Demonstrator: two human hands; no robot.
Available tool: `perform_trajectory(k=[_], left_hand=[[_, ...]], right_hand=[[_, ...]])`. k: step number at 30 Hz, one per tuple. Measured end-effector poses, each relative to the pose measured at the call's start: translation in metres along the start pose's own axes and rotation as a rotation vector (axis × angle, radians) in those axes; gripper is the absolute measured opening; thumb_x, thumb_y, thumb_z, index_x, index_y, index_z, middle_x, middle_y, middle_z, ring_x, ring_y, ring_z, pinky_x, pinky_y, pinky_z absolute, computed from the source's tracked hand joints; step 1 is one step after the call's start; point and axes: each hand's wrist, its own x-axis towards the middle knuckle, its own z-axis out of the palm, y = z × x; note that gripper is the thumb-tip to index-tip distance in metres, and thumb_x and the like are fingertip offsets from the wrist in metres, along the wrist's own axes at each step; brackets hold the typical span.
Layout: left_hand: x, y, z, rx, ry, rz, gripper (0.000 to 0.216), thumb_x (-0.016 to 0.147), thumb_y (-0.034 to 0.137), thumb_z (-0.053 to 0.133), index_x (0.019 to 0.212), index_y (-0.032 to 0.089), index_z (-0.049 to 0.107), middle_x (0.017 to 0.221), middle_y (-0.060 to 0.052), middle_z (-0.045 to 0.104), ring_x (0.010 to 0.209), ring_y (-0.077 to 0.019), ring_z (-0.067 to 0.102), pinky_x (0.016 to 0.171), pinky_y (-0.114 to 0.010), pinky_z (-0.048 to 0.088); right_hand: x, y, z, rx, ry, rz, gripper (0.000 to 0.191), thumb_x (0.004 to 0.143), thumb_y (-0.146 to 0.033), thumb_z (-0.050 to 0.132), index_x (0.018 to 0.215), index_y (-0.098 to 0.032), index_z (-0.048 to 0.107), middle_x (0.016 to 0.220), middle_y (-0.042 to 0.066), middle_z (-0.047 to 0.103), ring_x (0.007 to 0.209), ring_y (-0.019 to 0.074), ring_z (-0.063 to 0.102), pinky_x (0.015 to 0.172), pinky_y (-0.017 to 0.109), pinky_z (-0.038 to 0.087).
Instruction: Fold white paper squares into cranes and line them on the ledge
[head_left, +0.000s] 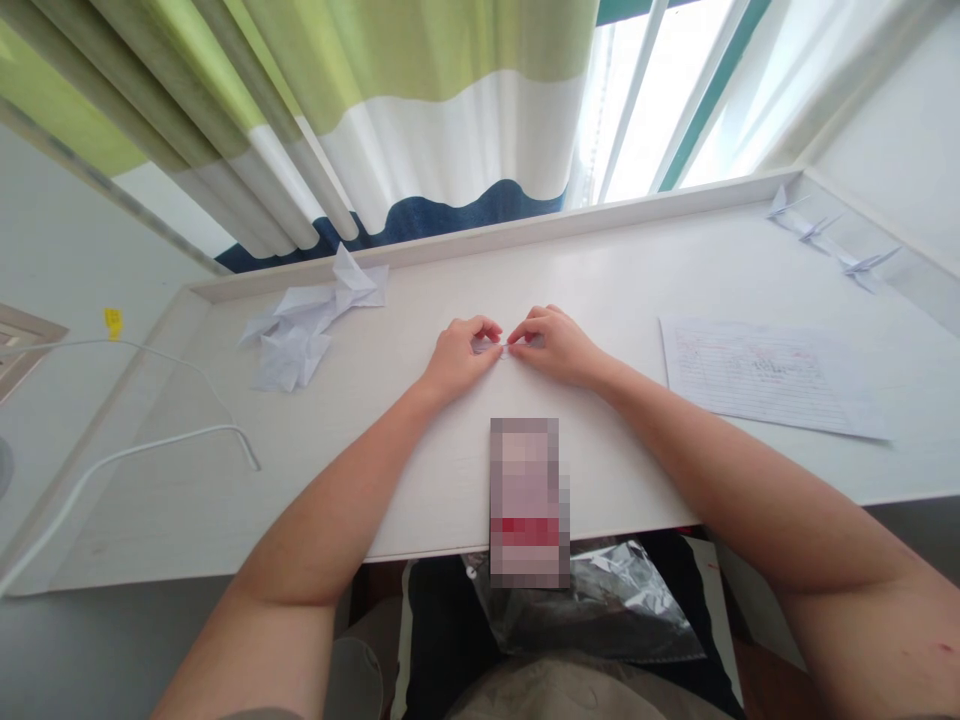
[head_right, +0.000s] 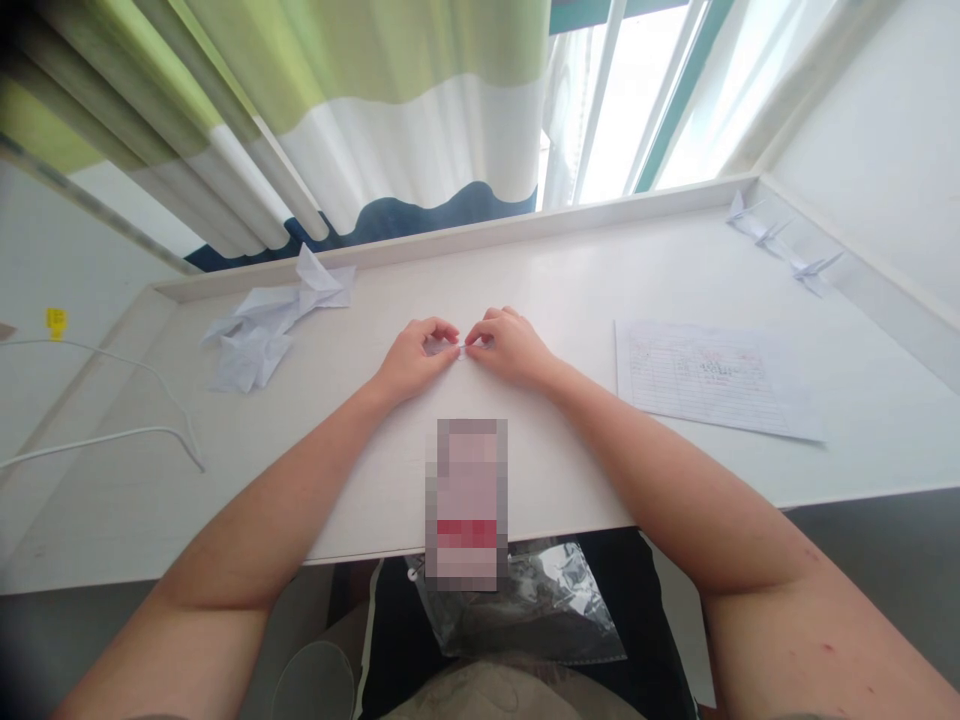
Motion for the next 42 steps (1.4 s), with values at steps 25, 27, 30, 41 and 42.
perform_trajectory(k=[25,27,30,41,42], left_hand=[[0.001,0.0,0.006,0.137,0.042,0.05,0.007,0.094,0.03,0.078,0.09,0.025,0.081,0.104,-0.007,0.078,0.112,-0.0308,0.063,0.106,-0.054,0.051],[0.002,0.0,0.006,0.139,0.046,0.03,0.006,0.094,0.031,0.079,0.09,0.026,0.081,0.105,-0.007,0.078,0.114,-0.0313,0.062,0.107,-0.055,0.051],[0.002,-0.001,0.005,0.124,0.019,0.01,0.007,0.094,0.033,0.079,0.091,0.026,0.082,0.107,-0.007,0.077,0.115,-0.0315,0.062,0.109,-0.056,0.05],[-0.006,-0.008,-0.017,0.171,-0.11,0.334,0.026,0.096,0.018,0.064,0.113,0.026,0.083,0.119,-0.007,0.08,0.116,-0.0286,0.067,0.11,-0.05,0.053],[-0.006,-0.007,-0.018,0.169,-0.099,0.353,0.028,0.095,0.018,0.065,0.116,0.025,0.082,0.123,-0.008,0.08,0.119,-0.0288,0.068,0.111,-0.05,0.053]], right_hand=[[0.001,0.003,0.005,0.006,0.064,0.051,0.013,0.089,-0.033,0.076,0.083,-0.025,0.085,0.099,0.01,0.072,0.102,0.0319,0.06,0.097,0.05,0.049],[0.001,0.003,0.005,0.005,0.065,0.057,0.013,0.089,-0.033,0.077,0.086,-0.026,0.087,0.1,0.011,0.072,0.103,0.0323,0.06,0.099,0.051,0.049],[-0.001,0.004,0.005,0.008,0.062,0.045,0.016,0.091,-0.035,0.076,0.097,-0.028,0.089,0.106,0.011,0.071,0.107,0.0331,0.06,0.103,0.052,0.048],[-0.008,0.004,-0.001,0.06,0.034,-0.001,0.015,0.091,-0.029,0.074,0.094,-0.028,0.089,0.111,0.011,0.072,0.114,0.0337,0.062,0.109,0.053,0.048],[-0.008,0.003,-0.001,0.062,0.033,0.001,0.015,0.091,-0.028,0.074,0.094,-0.027,0.089,0.111,0.011,0.072,0.114,0.0338,0.062,0.11,0.053,0.048]])
